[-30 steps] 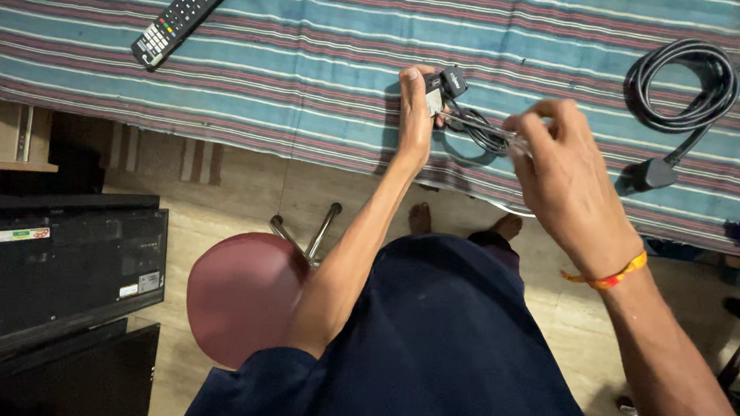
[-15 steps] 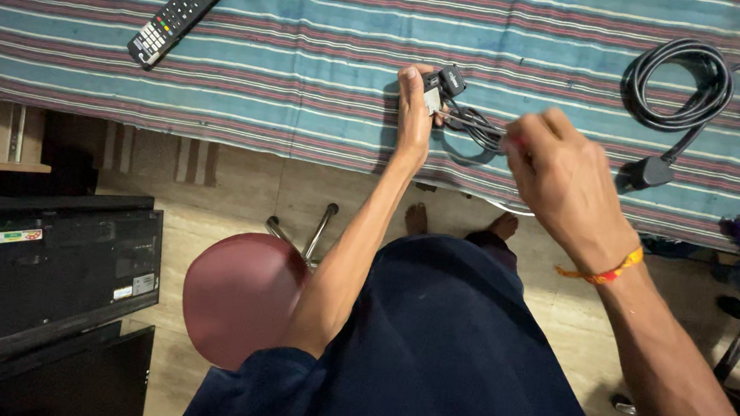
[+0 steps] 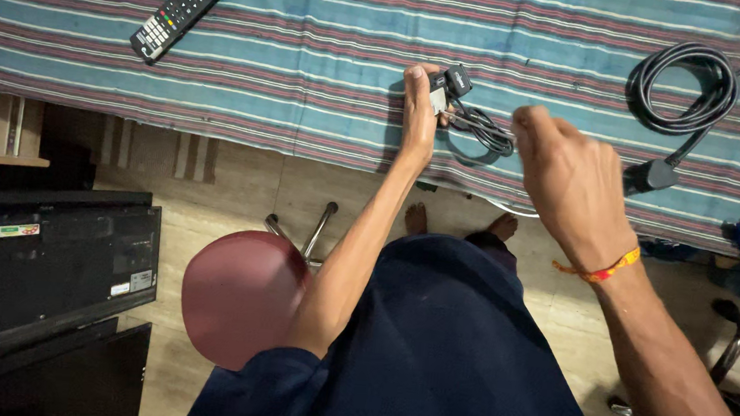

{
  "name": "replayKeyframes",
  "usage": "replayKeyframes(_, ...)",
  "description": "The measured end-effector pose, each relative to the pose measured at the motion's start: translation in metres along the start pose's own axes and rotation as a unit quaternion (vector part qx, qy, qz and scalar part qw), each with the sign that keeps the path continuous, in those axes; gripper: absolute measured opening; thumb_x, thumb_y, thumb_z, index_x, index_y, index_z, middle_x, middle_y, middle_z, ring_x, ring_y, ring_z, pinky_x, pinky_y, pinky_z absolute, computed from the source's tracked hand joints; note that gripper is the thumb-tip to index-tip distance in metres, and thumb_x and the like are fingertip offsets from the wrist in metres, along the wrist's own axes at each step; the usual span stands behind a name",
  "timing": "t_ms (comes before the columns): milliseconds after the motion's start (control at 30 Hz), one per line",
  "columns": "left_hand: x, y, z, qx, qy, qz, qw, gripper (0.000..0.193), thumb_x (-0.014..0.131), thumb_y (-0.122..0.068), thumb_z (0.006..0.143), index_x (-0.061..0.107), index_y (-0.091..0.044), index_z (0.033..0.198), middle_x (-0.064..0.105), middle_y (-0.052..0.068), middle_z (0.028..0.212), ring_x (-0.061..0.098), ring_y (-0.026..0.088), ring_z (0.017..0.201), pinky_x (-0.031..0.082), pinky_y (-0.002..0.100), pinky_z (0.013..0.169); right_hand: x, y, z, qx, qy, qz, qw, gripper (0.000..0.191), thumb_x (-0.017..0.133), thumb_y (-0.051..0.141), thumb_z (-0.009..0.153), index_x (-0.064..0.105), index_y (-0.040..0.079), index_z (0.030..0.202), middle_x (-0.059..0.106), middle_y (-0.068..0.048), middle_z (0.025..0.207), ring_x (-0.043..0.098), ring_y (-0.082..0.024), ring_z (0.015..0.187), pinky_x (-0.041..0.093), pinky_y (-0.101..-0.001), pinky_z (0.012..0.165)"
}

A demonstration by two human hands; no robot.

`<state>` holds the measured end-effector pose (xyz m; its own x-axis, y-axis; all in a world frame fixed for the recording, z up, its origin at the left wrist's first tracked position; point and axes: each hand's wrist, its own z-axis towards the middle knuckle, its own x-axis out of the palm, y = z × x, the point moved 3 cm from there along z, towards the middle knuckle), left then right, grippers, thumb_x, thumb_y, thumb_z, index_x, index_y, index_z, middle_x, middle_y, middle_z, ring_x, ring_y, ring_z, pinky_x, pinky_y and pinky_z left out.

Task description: The person takes a small camera with a mounting bracket from a tool drawer, opens its casing, and uses a screwdriver to work on the internal board and wiring. They then plug the camera's power cable into a power strip and hold the camera as its light turns on.

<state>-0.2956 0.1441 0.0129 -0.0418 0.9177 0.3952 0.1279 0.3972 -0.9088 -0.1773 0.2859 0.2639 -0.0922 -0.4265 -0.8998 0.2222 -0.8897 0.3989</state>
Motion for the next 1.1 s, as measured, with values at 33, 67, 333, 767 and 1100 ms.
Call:
replayKeyframes(33, -0.001, -0.001, 0.000, -0.002, 0.004, 0.005, 1.000, 0.053, 0.030, -0.060, 0.108, 0.048, -0.011, 0.119, 0.055, 0.006, 0.087, 0.056, 0.012, 0.064, 0.044, 0.027, 0.052, 0.002, 0.002, 0.000, -0.015, -0.011, 0.014, 1.000, 0.015, 0.062, 0.014, 0.105, 0.066, 0.005, 0.117, 0.063, -0.015, 0.083, 0.062, -0.037, 0.065, 0.050, -0.0449, 0.057)
replayKeyframes(67, -0.001, -0.002, -0.002, -0.005, 0.008, 0.008, 1.000, 0.054, 0.030, -0.060, 0.108, 0.048, -0.011, 0.120, 0.055, 0.006, 0.087, 0.056, 0.012, 0.064, 0.044, 0.027, 0.053, 0.001, 0.003, 0.000, -0.030, -0.025, 0.027, 0.999, 0.017, 0.063, 0.015, 0.102, 0.065, 0.004, 0.115, 0.062, -0.017, 0.087, 0.062, -0.037, 0.066, 0.051, -0.0447, 0.057)
replayKeyframes(333, -0.001, 0.003, 0.002, -0.015, -0.005, 0.010, 1.000, 0.054, 0.030, -0.059, 0.107, 0.048, -0.011, 0.120, 0.057, 0.006, 0.088, 0.058, 0.012, 0.064, 0.046, 0.026, 0.052, -0.009, 0.008, -0.001, -0.116, -0.061, 0.049, 0.990, 0.021, 0.062, 0.006, 0.095, 0.060, 0.002, 0.115, 0.060, -0.022, 0.092, 0.063, -0.037, 0.066, 0.051, -0.0435, 0.056)
replayKeyframes(767, -0.001, 0.001, 0.000, -0.017, 0.007, -0.007, 1.000, 0.052, 0.029, -0.059, 0.108, 0.048, -0.012, 0.121, 0.058, 0.004, 0.087, 0.060, 0.011, 0.066, 0.046, 0.026, 0.052, -0.001, 0.009, 0.001, 0.068, 0.035, -0.008, 0.997, 0.015, 0.066, 0.016, 0.104, 0.069, 0.004, 0.113, 0.065, -0.013, 0.092, 0.065, -0.031, 0.068, 0.051, -0.0433, 0.060)
replayKeyframes(1100, -0.005, 0.012, 0.003, -0.023, 0.006, -0.069, 0.997, 0.052, 0.035, -0.060, 0.108, 0.047, -0.012, 0.122, 0.057, 0.006, 0.084, 0.058, 0.013, 0.065, 0.045, 0.028, 0.052, -0.020, -0.024, -0.036, -0.005, -0.182, 0.103, 0.978, 0.013, 0.072, -0.011, 0.101, 0.064, -0.002, 0.105, 0.064, -0.014, 0.109, 0.069, -0.023, 0.097, 0.060, -0.0299, 0.081)
